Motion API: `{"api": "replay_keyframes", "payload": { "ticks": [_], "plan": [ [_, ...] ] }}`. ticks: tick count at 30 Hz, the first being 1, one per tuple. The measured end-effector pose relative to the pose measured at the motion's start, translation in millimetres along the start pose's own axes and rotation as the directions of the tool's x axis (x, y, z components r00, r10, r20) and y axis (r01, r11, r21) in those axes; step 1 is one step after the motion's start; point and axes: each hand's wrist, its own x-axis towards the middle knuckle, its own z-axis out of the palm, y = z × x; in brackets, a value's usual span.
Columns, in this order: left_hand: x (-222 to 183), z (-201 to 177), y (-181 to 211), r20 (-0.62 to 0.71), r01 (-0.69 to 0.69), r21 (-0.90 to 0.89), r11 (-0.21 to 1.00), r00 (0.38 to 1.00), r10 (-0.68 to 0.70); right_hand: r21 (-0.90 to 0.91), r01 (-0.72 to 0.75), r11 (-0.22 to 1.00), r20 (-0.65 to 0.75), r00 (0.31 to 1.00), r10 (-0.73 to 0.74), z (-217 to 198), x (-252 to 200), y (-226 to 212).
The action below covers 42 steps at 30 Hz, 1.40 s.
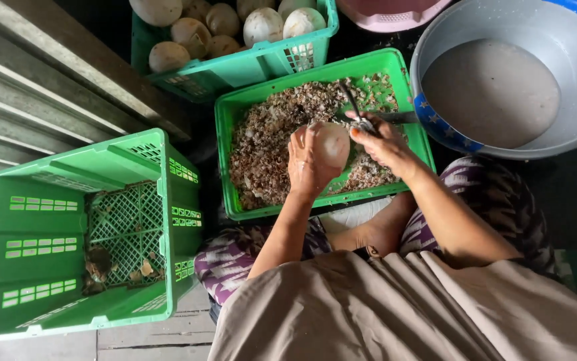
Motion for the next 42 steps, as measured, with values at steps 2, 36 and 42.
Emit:
{"api": "replay_keyframes", "payload": {
  "ticks": [2, 36, 42],
  "plan": [
    [7.9, -12.1, 8.7, 0.065, 0.069, 0.047, 0.996, 0.995, -0.072, -0.138, 0.042, 0.99, -0.046, 0.998, -0.048, 2.3, 11.3, 12.1],
    [51.9, 8.6, -10.0, 0.246, 0.156, 0.215, 0.964, 0.947, -0.208, 0.088, 0.119, 0.989, -0.412, 0.908, -0.073, 10.3, 29.0, 73.0],
    [80.8, 8.8, -43.7, 0.511, 0.073, 0.174, 0.982, 0.846, -0.154, 0.232, -0.067, 0.97, -0.515, 0.838, 0.181, 8.2, 28.2, 55.7]
  ]
}}
